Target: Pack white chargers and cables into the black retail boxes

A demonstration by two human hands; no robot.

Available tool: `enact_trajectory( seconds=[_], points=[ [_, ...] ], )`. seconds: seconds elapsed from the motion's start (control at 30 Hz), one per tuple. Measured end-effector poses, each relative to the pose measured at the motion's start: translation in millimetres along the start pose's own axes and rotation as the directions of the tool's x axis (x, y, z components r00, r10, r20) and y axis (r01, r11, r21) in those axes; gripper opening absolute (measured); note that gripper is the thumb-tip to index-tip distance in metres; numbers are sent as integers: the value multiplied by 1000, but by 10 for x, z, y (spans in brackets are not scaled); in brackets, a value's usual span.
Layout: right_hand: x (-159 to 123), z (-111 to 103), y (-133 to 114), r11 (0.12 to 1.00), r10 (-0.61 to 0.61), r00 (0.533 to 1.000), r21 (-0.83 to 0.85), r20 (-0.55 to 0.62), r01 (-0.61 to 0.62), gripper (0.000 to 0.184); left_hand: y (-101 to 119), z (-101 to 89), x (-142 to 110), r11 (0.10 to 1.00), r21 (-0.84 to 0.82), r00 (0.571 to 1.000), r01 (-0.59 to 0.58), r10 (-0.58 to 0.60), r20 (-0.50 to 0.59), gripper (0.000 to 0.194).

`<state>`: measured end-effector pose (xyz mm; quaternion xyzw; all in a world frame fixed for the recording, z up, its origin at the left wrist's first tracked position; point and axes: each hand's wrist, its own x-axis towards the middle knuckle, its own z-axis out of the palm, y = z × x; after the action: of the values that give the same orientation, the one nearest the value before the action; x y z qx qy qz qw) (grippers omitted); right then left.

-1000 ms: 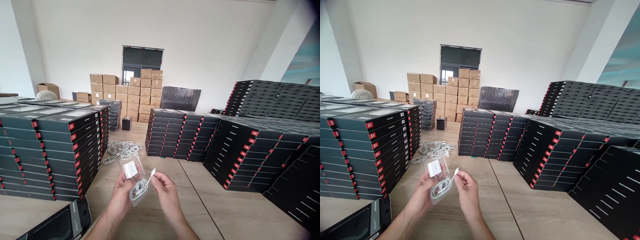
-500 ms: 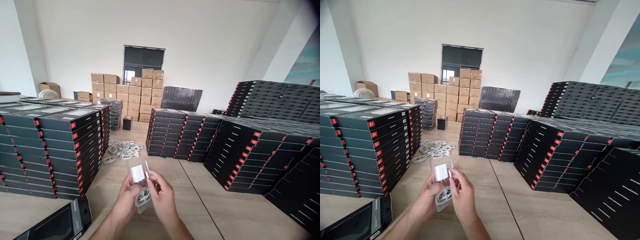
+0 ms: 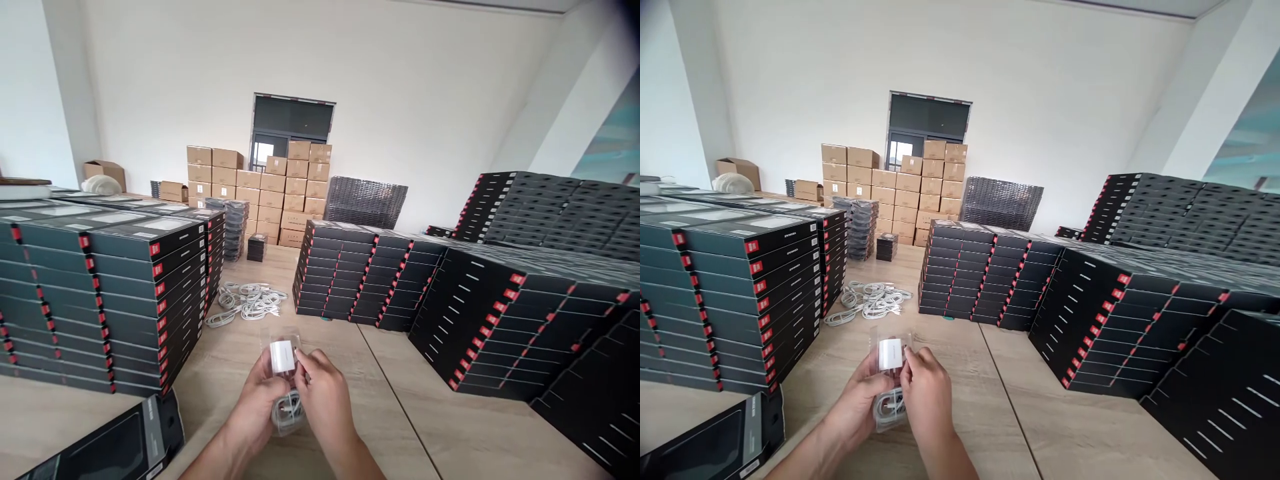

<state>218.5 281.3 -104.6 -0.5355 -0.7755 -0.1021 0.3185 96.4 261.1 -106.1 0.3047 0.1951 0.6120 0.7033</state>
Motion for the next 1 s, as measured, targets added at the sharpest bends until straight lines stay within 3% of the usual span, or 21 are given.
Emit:
enact_trajectory(
  seconds=[0.13, 0.27, 0.47, 0.6, 0.77, 1.0],
  points=[
    [13, -47, -46, 994, -31, 995, -103, 91, 40, 37, 9, -37, 3, 1000, 16, 1000, 15, -15, 14, 42],
    [29, -94, -84, 995, -2, 993, -103, 121, 14, 34, 23, -55, -1, 999, -4, 999, 38, -38, 1, 40],
    [18, -107, -20, 990, 34, 999, 134, 22, -37, 35, 67, -43, -8, 996, -72, 999, 44, -44, 4, 34],
    [-39, -103, 48, 955, 33, 997, 292, 71, -52, 42, 123, -80, -10, 996, -74, 998, 53, -55, -15, 43],
    [-83, -60, 25, 895, 16, 989, 439, 144, -79, 74, 165, -132, 18, 994, -99, 996, 52, -59, -72, 51],
    [-80, 1, -27, 863, -11, 990, 501, 141, -62, 81, 182, -162, 20, 988, -145, 997, 44, -53, -57, 51]
  ],
)
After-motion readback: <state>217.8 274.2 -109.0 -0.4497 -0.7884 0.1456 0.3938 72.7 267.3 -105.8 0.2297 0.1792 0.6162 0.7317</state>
